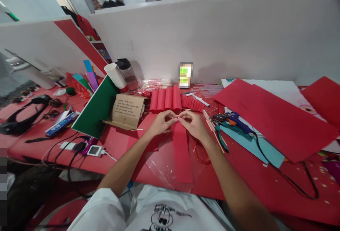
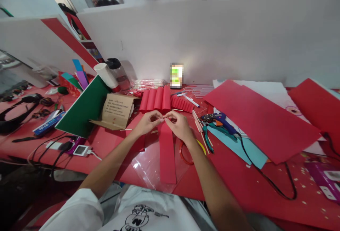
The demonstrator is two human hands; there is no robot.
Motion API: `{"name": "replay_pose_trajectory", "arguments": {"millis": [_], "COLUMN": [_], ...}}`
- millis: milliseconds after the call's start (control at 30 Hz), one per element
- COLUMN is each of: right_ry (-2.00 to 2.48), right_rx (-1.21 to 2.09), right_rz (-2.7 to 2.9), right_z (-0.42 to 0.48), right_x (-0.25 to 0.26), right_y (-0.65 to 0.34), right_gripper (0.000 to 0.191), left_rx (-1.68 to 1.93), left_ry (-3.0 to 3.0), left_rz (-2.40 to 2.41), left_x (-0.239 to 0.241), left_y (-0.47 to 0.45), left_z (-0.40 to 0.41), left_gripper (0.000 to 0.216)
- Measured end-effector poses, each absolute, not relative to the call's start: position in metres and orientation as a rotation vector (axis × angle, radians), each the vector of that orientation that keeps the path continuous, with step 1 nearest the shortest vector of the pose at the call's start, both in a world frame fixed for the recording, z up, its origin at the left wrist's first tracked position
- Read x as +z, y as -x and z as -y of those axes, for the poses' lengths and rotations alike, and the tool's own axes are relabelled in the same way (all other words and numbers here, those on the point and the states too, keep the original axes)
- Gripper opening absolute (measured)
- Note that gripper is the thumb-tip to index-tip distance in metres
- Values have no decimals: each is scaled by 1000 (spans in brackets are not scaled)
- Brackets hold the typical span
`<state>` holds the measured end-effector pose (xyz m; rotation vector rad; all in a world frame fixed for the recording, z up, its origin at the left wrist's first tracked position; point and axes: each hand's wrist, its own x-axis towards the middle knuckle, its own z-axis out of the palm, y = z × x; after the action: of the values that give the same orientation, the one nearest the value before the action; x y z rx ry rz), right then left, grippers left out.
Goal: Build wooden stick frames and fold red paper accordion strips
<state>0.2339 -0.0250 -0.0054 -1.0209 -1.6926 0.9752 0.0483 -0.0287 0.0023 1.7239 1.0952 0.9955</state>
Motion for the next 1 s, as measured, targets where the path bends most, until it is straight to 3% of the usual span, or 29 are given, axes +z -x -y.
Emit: {"name": "replay_pose_trajectory", "arguments": {"millis": [367, 600, 1000], "right_ry": [928, 1020, 1028], "right_rx": [1176, 942, 883], "right_rz": [1584, 1765, 1808], "right_z": [17, 21, 20], "right_x": [-13, -6, -5], "right_y": [-239, -242, -243], "right_gripper": [24, 21, 19], "left_rx": [1110, 1068, 1069], "left_ry": [-1803, -1843, -1939], "left_rz": [-1202, -1256, -1270], "left_x": [-6, -3, -8], "left_y": [-49, -46, -43], "left_z": [28, 27, 25], "left_gripper": [23, 25, 23]}}
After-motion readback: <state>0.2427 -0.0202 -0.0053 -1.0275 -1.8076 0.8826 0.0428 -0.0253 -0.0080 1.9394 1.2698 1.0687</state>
